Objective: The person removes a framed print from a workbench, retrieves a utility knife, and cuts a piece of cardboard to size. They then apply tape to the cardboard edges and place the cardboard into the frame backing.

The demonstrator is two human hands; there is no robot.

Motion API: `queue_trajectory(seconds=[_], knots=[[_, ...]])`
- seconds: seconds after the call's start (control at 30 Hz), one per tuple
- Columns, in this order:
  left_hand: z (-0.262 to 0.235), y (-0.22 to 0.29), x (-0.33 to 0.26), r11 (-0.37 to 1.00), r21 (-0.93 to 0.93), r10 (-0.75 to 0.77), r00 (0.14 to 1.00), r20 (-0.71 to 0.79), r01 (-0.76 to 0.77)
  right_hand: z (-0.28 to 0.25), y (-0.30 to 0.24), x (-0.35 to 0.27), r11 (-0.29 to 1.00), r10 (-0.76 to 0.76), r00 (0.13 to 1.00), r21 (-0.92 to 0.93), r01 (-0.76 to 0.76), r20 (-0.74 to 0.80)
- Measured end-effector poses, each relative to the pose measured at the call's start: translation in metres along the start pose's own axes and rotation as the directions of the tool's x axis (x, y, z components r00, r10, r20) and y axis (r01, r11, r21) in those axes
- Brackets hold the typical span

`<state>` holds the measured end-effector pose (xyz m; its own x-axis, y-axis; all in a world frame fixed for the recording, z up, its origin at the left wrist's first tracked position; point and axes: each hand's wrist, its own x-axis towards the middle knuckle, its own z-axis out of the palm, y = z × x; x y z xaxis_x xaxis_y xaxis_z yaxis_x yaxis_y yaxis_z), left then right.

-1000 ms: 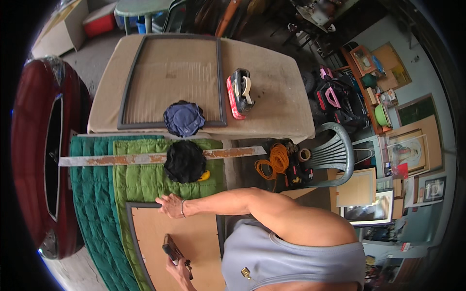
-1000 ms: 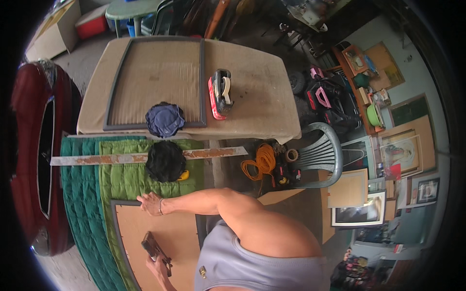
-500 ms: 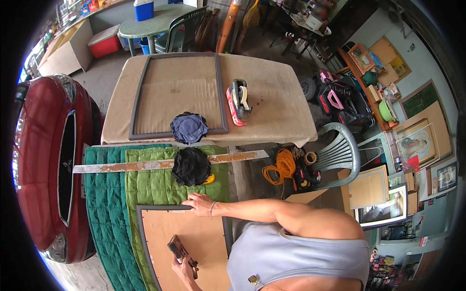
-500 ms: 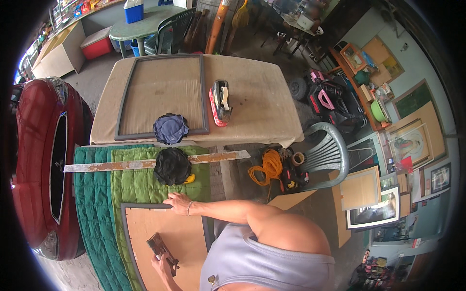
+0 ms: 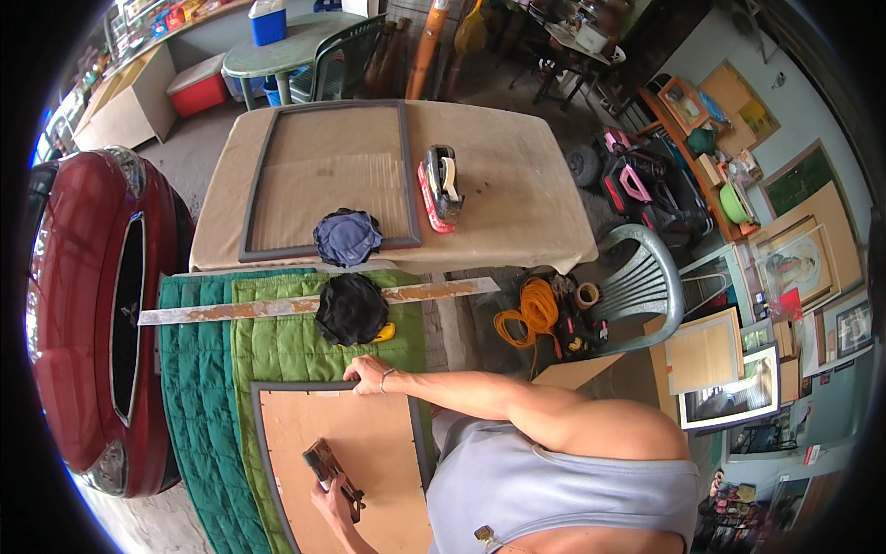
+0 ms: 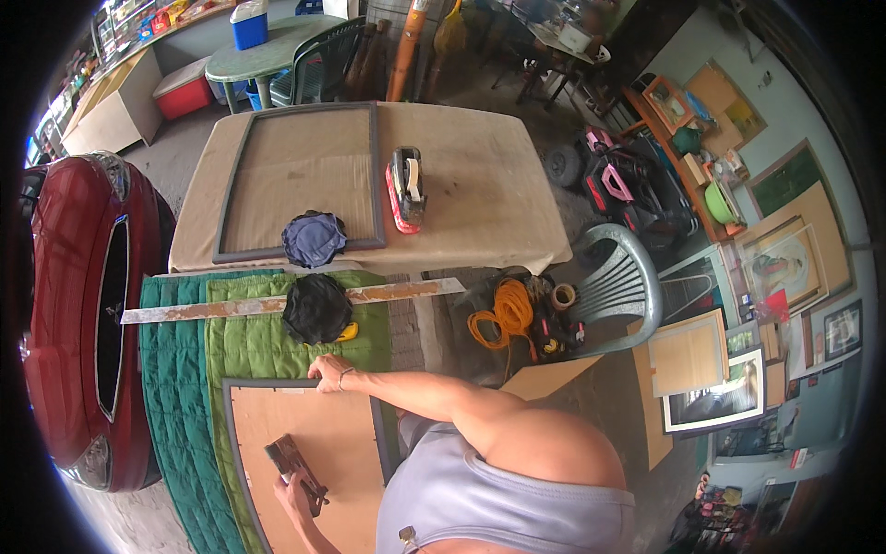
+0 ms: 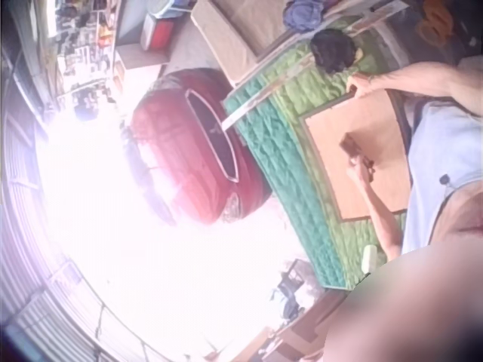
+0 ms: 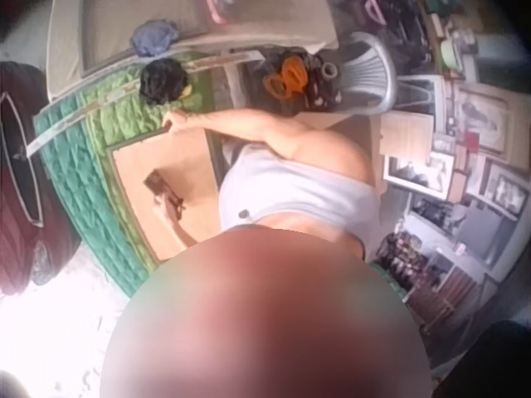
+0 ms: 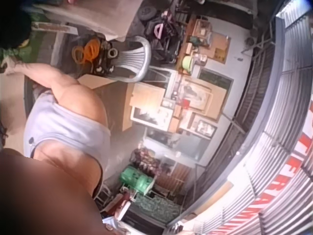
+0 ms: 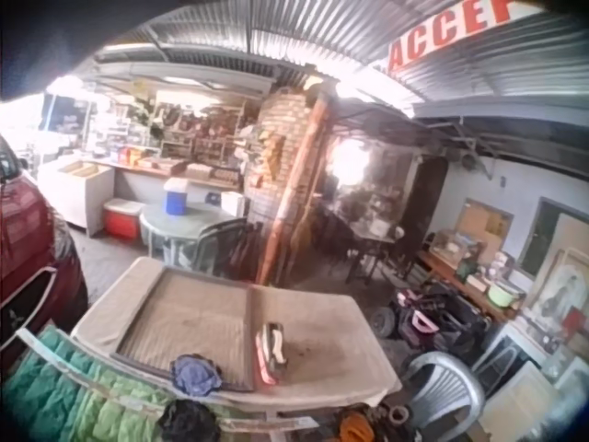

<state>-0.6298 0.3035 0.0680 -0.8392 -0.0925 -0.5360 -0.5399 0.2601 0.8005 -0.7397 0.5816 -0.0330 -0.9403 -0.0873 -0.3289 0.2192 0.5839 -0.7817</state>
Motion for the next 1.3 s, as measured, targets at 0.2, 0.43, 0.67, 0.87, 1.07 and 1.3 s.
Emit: queue_trajectory(seconds=[0.2, 0.43, 0.67, 0.87, 1.07, 1.3], knots=[[-0.003, -0.004, -0.002, 0.997, 0.078, 0.007, 0.999, -0.032, -0.004, -0.001, -0.003, 0.002, 0.998, 0.051, 0.998, -0.030, -0.050, 0.029], [-0.005, -0.003, 0.003, 0.982, 0.189, -0.016, 1.000, -0.015, 0.018, 0.004, -0.006, -0.002, 0.995, 0.092, 0.994, -0.026, -0.094, -0.060], [-0.006, -0.005, 0.001, 0.955, 0.243, -0.161, 0.985, -0.065, 0.172, 0.005, 0.003, -0.007, 1.000, -0.009, 0.996, 0.023, 0.011, -0.086], [-0.010, 0.008, -0.009, 0.994, -0.039, -0.103, 0.992, 0.066, 0.106, 0.003, 0.002, -0.014, 0.998, -0.067, 0.996, -0.017, 0.067, -0.056], [0.002, 0.025, -0.016, 0.927, -0.103, -0.352, 0.932, 0.087, 0.360, 0.002, 0.000, -0.017, 0.997, -0.066, 0.997, 0.048, 0.068, -0.035], [0.003, 0.009, -0.022, 0.998, 0.025, -0.061, 0.998, 0.020, 0.061, -0.002, -0.003, -0.018, 0.991, -0.116, 0.990, 0.060, 0.121, -0.085]])
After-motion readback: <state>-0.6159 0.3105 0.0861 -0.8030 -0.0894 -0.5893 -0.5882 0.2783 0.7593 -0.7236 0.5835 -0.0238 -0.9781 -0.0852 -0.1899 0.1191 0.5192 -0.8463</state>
